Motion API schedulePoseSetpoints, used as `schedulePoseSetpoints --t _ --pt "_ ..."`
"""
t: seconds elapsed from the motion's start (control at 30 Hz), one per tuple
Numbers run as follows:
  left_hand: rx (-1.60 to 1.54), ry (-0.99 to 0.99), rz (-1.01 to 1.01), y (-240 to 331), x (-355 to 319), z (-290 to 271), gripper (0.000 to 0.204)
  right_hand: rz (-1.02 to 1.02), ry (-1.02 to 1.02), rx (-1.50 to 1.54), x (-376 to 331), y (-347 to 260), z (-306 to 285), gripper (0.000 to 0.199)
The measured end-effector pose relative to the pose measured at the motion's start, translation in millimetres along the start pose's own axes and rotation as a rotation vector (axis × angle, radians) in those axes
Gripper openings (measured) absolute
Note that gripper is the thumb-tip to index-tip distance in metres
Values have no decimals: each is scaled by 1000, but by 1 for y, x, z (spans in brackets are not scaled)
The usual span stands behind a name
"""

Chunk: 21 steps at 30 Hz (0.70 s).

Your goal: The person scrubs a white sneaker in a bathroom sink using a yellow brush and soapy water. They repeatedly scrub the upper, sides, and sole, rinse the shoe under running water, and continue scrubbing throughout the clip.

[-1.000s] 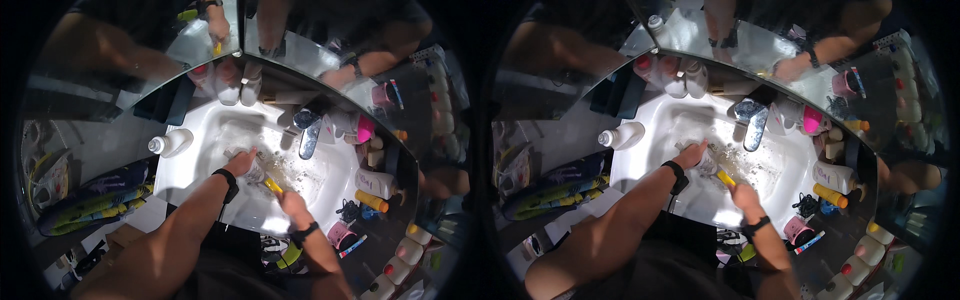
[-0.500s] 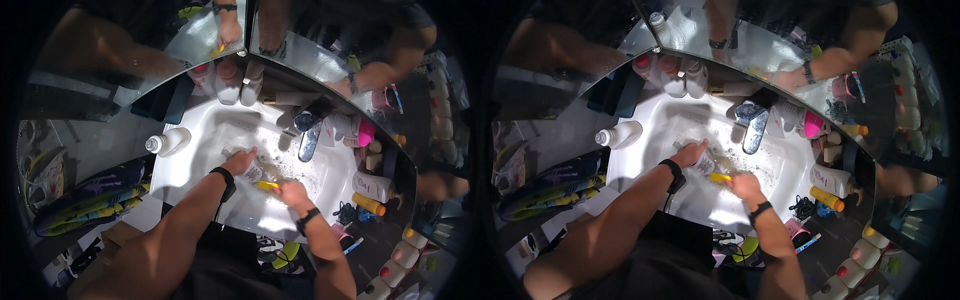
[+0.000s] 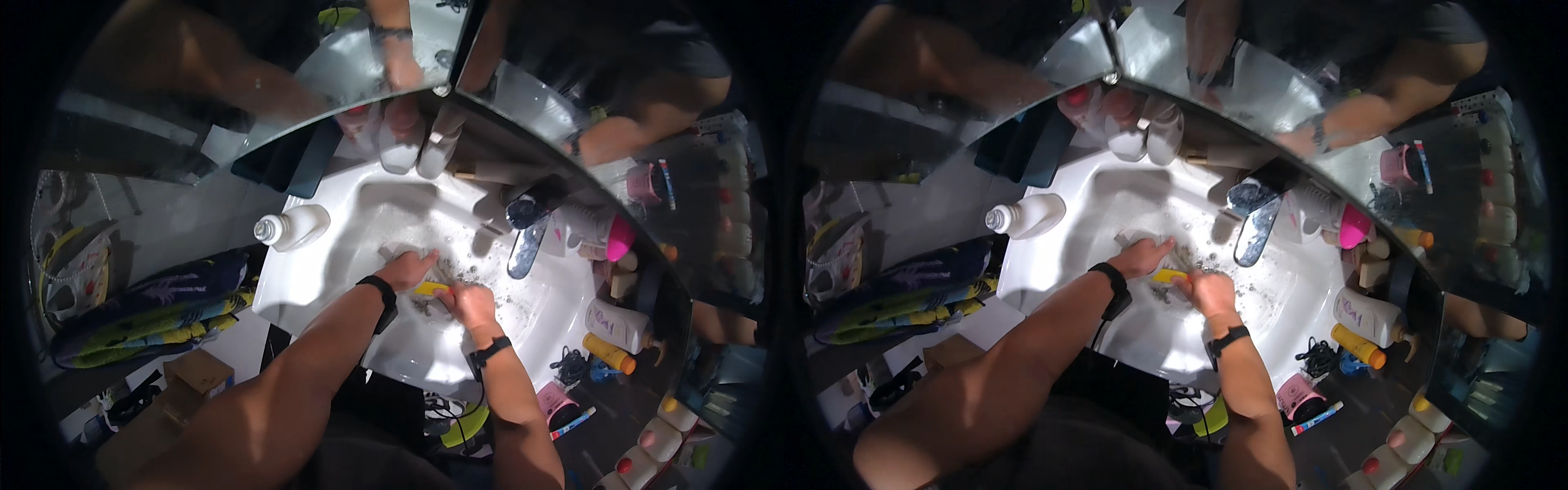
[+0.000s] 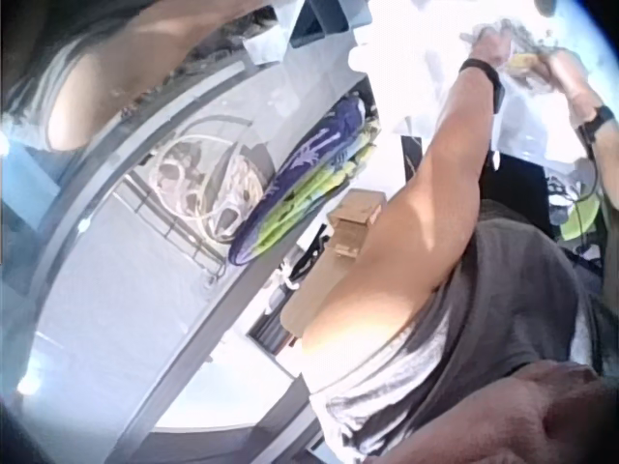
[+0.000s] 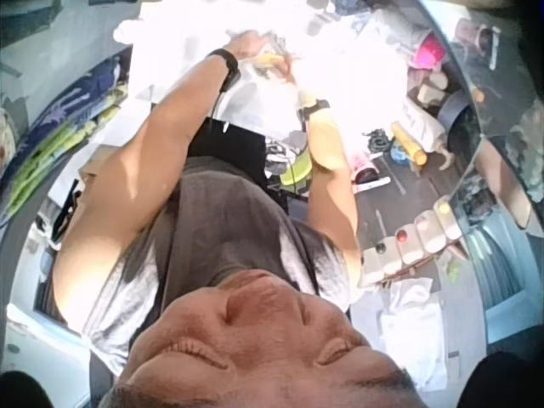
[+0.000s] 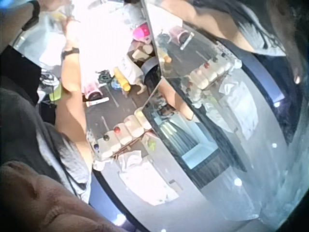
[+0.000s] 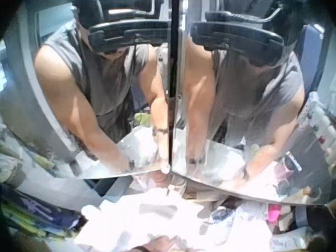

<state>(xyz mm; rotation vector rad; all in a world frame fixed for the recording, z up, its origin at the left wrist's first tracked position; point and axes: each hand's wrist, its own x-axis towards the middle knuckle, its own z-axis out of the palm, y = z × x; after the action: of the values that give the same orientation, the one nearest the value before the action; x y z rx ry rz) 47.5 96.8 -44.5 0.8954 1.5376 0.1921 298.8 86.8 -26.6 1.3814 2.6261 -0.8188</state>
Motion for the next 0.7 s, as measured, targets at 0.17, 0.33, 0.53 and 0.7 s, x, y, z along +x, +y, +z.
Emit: schedulePoseSetpoints --t 0.17,0.33,0.53,0.7 --pt "-117 -97 -23 6 -6 -5 95 64 -199 -30 2 -5 -5 53" --pt "4 -35 -23 6 -2 -3 96 -9 -136 -116 32 -3 -16 60" --pt "6 -135 -9 2 0 -7 85 486 -339 21 -12 40 6 62" --pt "46 -43 57 -3 4 -5 72 779 50 250 -48 88 15 69"
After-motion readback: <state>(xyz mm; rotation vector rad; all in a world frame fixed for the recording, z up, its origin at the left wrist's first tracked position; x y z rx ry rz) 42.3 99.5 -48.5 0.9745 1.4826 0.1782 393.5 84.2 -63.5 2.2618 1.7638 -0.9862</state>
